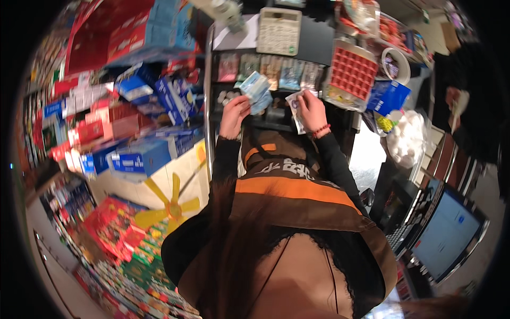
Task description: The person assembles a metal display rack by attaching wire side rails to a white board, then wipes the board with a cloth. The person handles cash and a plastic bag at the start, then moves to the rack assembly and cleaning.
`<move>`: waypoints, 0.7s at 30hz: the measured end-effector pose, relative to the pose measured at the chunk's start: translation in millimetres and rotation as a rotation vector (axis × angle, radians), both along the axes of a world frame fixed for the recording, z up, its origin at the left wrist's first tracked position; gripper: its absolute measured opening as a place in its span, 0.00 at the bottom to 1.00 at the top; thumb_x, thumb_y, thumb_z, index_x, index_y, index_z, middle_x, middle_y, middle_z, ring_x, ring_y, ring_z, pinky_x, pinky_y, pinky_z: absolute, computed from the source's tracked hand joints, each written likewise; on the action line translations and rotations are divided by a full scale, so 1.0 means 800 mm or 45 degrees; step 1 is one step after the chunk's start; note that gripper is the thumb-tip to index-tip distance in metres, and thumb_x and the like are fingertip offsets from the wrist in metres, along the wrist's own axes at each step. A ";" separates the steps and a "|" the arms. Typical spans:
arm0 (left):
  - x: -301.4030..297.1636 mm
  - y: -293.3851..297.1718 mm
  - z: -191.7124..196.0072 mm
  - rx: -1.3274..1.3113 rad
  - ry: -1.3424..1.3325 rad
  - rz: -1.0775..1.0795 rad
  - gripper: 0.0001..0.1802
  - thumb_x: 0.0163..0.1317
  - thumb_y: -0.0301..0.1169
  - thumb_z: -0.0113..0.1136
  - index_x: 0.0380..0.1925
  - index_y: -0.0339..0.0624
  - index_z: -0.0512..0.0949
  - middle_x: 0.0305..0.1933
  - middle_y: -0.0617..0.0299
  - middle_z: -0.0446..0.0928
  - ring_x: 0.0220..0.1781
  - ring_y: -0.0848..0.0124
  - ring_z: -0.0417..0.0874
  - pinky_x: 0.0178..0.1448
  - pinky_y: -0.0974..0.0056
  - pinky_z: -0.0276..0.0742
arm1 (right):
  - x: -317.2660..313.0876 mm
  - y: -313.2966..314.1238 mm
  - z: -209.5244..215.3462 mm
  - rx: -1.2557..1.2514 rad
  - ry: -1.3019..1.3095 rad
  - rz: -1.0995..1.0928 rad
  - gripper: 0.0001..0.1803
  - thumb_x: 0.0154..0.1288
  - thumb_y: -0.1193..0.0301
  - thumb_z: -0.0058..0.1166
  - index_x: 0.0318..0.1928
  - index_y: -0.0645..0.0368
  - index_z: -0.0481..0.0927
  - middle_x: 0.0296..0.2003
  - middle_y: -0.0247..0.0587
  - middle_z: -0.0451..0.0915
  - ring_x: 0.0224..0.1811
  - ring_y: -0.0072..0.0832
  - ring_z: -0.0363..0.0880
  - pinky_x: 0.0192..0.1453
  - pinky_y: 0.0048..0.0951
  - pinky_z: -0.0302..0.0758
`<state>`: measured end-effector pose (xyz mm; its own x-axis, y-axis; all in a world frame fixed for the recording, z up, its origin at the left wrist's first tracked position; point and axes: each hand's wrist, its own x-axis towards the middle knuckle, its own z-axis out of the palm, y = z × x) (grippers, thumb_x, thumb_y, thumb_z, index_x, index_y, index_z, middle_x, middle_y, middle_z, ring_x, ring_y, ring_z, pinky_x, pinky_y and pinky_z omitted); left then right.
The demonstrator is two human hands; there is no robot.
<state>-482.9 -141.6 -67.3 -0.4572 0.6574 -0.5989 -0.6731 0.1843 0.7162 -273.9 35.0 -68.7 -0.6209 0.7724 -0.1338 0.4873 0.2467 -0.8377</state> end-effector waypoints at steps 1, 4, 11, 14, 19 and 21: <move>-0.003 -0.007 0.004 -0.059 0.049 -0.036 0.13 0.68 0.22 0.51 0.49 0.34 0.80 0.48 0.61 0.81 0.48 0.73 0.82 0.53 0.69 0.79 | -0.015 -0.005 -0.002 0.172 -0.080 0.080 0.07 0.70 0.67 0.51 0.41 0.57 0.75 0.39 0.51 0.80 0.39 0.56 0.79 0.38 0.49 0.75; -0.020 -0.014 0.003 -0.171 0.187 -0.146 0.12 0.67 0.21 0.52 0.45 0.33 0.84 0.47 0.61 0.83 0.46 0.75 0.82 0.52 0.71 0.76 | -0.047 -0.013 -0.011 0.248 -0.304 0.222 0.07 0.68 0.67 0.51 0.43 0.54 0.75 0.44 0.45 0.80 0.36 0.54 0.81 0.38 0.50 0.77; -0.042 0.011 -0.018 -0.529 1.214 -0.519 0.13 0.63 0.28 0.52 0.39 0.38 0.86 0.35 0.52 0.84 0.35 0.61 0.84 0.42 0.62 0.77 | -0.049 -0.026 -0.012 0.241 -0.579 0.375 0.06 0.66 0.68 0.53 0.41 0.53 0.77 0.46 0.42 0.80 0.32 0.49 0.82 0.36 0.48 0.79; -0.036 0.024 -0.018 -0.698 1.293 -0.509 0.18 0.62 0.43 0.61 0.31 0.37 0.84 0.34 0.52 0.83 0.39 0.53 0.84 0.42 0.56 0.76 | -0.049 -0.009 -0.011 0.167 -0.548 0.351 0.07 0.67 0.67 0.51 0.38 0.57 0.77 0.35 0.49 0.82 0.34 0.51 0.82 0.37 0.49 0.77; -0.016 0.036 -0.024 -0.742 1.602 -0.364 0.21 0.48 0.40 0.77 0.28 0.39 0.75 0.26 0.55 0.79 0.30 0.54 0.81 0.38 0.56 0.76 | -0.063 0.047 -0.036 -0.035 -0.196 -0.153 0.14 0.71 0.61 0.50 0.38 0.61 0.76 0.35 0.53 0.82 0.40 0.54 0.80 0.42 0.47 0.76; -0.011 0.037 -0.029 -0.683 1.450 -0.307 0.18 0.49 0.32 0.77 0.29 0.39 0.74 0.26 0.60 0.77 0.27 0.65 0.79 0.34 0.62 0.74 | -0.073 0.064 -0.053 -0.282 -0.324 -0.062 0.16 0.72 0.61 0.50 0.39 0.63 0.77 0.38 0.53 0.82 0.41 0.51 0.81 0.44 0.43 0.77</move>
